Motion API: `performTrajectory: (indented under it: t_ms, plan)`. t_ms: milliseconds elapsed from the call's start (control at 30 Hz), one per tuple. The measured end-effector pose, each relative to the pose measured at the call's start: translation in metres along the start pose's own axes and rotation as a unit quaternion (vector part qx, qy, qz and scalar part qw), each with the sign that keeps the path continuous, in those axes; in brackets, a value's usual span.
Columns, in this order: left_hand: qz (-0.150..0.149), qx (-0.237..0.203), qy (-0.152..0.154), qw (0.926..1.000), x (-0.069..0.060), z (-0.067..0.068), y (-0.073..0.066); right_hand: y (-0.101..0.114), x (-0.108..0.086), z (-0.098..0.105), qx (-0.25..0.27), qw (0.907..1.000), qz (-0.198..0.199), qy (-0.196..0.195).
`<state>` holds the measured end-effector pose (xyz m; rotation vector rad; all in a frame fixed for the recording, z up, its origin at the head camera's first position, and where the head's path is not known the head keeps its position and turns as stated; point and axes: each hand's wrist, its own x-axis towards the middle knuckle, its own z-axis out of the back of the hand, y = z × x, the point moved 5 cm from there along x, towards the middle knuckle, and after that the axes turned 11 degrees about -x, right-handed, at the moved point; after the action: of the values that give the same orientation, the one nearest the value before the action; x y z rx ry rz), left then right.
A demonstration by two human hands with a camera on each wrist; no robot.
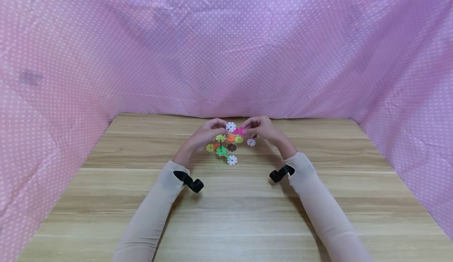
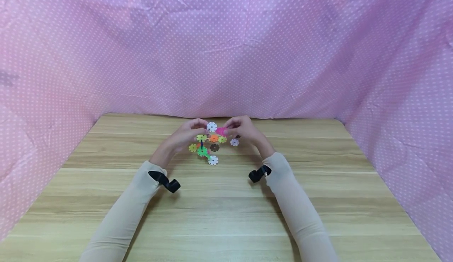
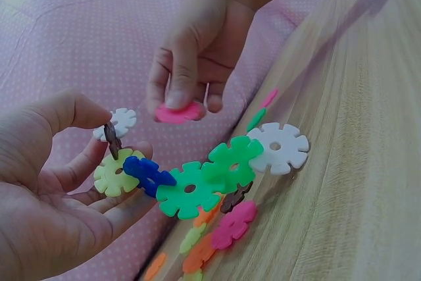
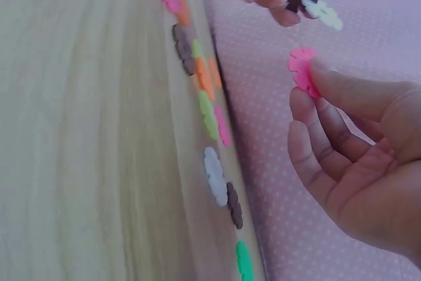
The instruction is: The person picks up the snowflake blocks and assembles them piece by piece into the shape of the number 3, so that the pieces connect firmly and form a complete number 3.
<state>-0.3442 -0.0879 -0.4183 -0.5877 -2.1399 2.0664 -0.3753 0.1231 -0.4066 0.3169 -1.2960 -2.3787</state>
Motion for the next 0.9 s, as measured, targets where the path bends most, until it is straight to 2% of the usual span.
performTrajectory:
  t_ms: [133, 333, 667, 900]
  plan:
    - [0.0, -0.002, -0.001, 1.0, 0.0015, -0.0005, 0.0004, 0.0034, -0.0027, 0.0034, 0.037, 0.9989, -0.008, -0.027]
    - [-0.002, -0.004, -0.004, 1.0, 0.0012, -0.0007, 0.0002, 0.0032, -0.0038, 0.0034, 0.061, 0.997, -0.009, -0.048]
    - [-0.007, -0.013, -0.01, 0.9998, 0.0005, 0.0004, 0.0008, 0.0086, -0.0035, -0.0023, 0.077, 0.9948, 0.03, -0.058]
    - [-0.006, -0.023, -0.016, 0.9996, 0.0014, 0.0009, 0.0017, 0.01, -0.0029, -0.0045, 0.088, 0.9911, 0.053, -0.085]
